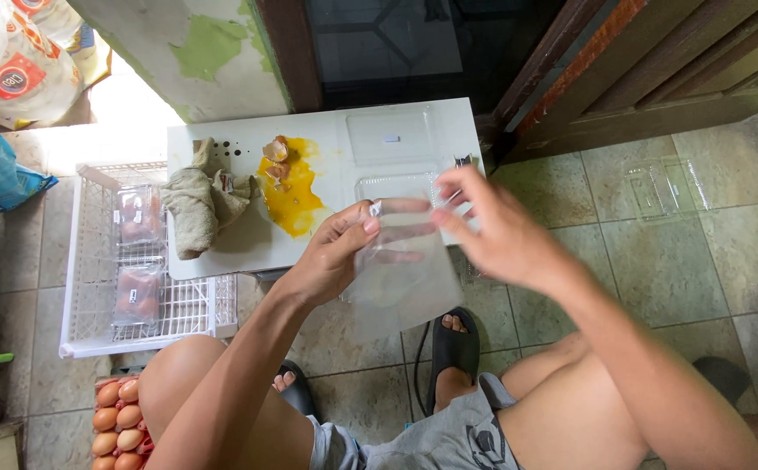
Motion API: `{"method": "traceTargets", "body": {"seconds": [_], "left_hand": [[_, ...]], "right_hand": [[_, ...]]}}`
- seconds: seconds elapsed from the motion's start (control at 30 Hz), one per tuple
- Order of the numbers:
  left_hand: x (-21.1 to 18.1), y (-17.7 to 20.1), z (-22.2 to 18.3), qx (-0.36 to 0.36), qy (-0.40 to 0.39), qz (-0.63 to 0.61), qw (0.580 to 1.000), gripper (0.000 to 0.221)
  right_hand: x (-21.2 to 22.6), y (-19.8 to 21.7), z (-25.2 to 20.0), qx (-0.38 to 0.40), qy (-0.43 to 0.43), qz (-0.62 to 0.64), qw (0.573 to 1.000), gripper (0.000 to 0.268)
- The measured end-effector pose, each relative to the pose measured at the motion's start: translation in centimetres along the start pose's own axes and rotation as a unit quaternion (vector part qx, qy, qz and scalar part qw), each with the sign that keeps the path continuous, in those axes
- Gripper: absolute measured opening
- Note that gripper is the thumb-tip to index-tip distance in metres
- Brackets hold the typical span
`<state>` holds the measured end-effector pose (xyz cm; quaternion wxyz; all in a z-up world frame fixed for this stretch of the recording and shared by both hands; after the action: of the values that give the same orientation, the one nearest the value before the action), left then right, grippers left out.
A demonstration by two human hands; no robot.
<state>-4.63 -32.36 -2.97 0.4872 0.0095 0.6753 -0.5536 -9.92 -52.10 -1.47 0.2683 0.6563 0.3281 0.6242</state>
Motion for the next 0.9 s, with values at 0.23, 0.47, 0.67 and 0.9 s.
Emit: {"method": "traceTargets", "body": {"seconds": [0.23,0.47,0.67,0.9], "left_hand": [[1.0,3.9,-1.2,-0.043,0.068,-0.249,0.965,0.015],[1.9,7.8,-3.1,-0.243,0.061,-0.349,0.903,0.045],[3.6,8.9,-3.0,-0.112,0.141,-0.264,0.947,0.044],[1.6,3.7,-1.8,-0.043,0.078,-0.34,0.936,0.032]], "right_hand": [[-5.6,-4.3,-1.0,0.246,-0.102,0.255,0.929,0.131],[-4.8,-9.3,0.9,0.233,0.017,0.43,0.872,0.129],[-2.8,-10.6,1.1,0.313,-0.025,0.483,0.818,0.064],[-3.4,-10.5,0.4,0.273,-0.005,0.534,0.8,0.06]]}}
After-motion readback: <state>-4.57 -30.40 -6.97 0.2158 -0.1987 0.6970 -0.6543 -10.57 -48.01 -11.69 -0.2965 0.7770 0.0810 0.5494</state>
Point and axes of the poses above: each hand's wrist, its own z-axis towards the middle knuckle, its own y-axis out of the back of the hand, x = y × z, the point moved 6 cm from there along z, towards the middle knuckle, and after that the axes turned 9 degrees about -z, right-handed, at the moved point
